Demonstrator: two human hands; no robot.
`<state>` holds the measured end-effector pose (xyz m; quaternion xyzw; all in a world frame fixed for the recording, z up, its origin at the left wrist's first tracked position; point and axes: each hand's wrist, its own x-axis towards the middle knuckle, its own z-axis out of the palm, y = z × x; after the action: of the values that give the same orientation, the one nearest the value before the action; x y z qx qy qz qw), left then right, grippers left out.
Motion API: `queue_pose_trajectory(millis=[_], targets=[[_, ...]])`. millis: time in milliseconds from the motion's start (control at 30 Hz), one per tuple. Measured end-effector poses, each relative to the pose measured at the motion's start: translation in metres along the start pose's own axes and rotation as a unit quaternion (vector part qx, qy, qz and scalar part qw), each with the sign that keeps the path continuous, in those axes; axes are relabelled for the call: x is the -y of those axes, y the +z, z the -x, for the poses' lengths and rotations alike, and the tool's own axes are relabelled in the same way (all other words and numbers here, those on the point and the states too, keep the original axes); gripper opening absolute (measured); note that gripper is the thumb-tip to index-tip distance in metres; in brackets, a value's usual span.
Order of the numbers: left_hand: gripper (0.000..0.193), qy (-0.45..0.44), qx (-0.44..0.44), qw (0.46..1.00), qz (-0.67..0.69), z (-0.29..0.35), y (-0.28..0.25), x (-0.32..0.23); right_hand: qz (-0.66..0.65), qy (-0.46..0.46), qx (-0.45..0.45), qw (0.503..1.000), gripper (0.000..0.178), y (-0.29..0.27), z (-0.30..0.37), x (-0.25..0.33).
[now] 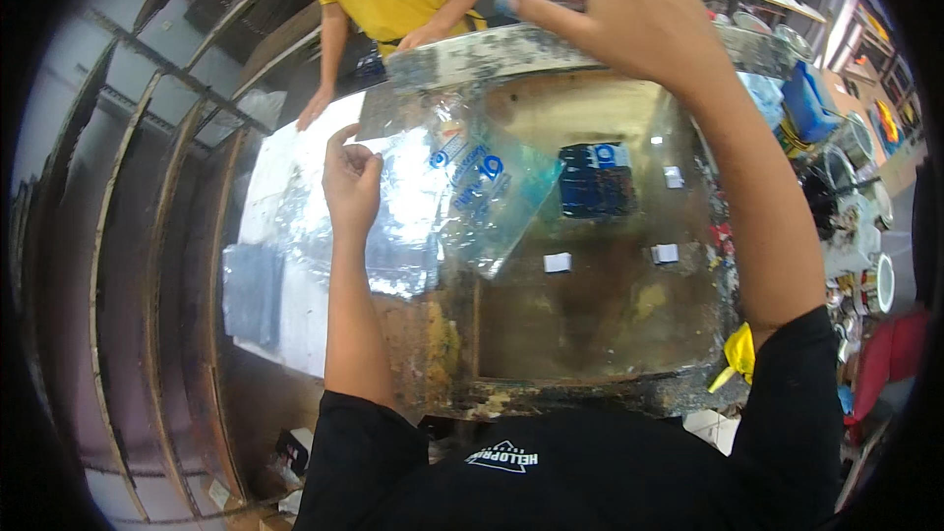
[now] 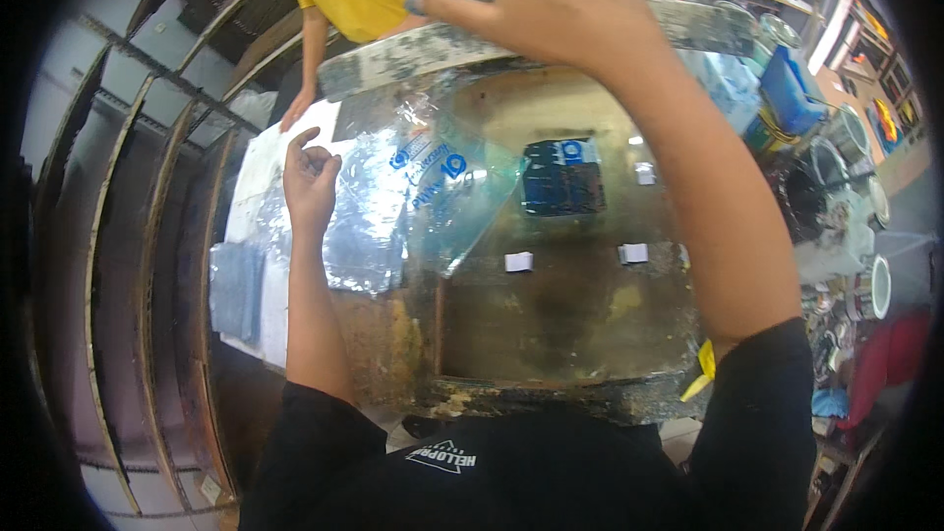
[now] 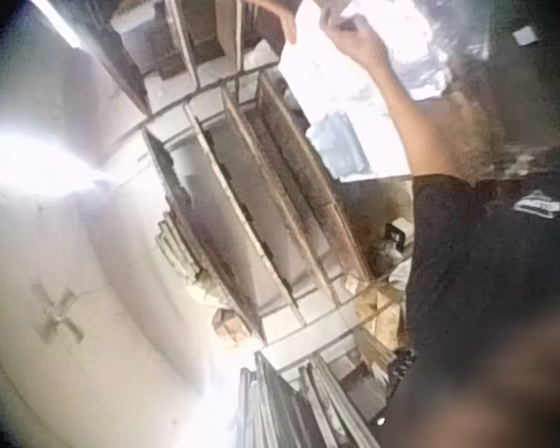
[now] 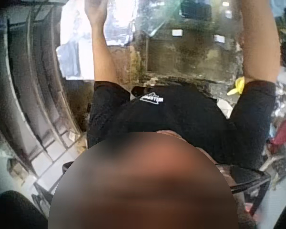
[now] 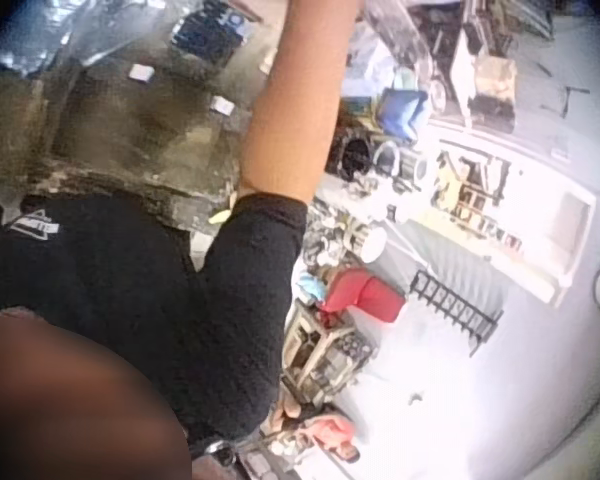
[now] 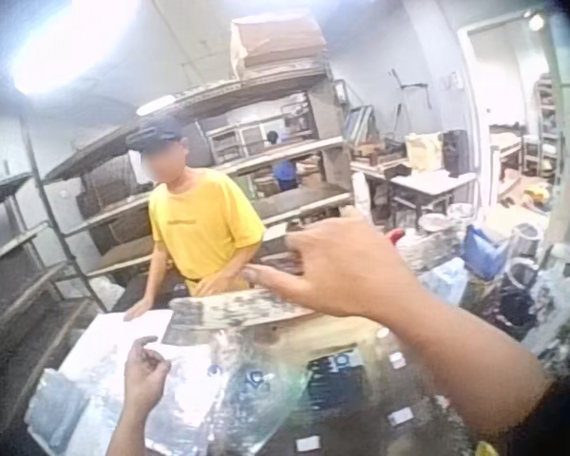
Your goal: The person performs screen printing on a flat sheet using a squeegee and a blue ink-filled screen. They repeatedly pull the squeegee across the screen to transfer ink onto the sheet, then lift the screen to reveal the printed design. The process is repeated multiple times on the same sheet.
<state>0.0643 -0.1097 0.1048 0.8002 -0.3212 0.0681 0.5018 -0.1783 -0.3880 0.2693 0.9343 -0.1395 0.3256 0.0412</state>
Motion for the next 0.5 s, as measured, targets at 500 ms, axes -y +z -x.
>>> queue_pose_trajectory(millis=[500], targets=[[0.069, 0.152, 0.112, 0.930, -0.316, 0.103, -0.076, 0.120, 0.003, 0.003, -0.018, 1.000, 0.061, 0.007, 0.004, 0.002]])
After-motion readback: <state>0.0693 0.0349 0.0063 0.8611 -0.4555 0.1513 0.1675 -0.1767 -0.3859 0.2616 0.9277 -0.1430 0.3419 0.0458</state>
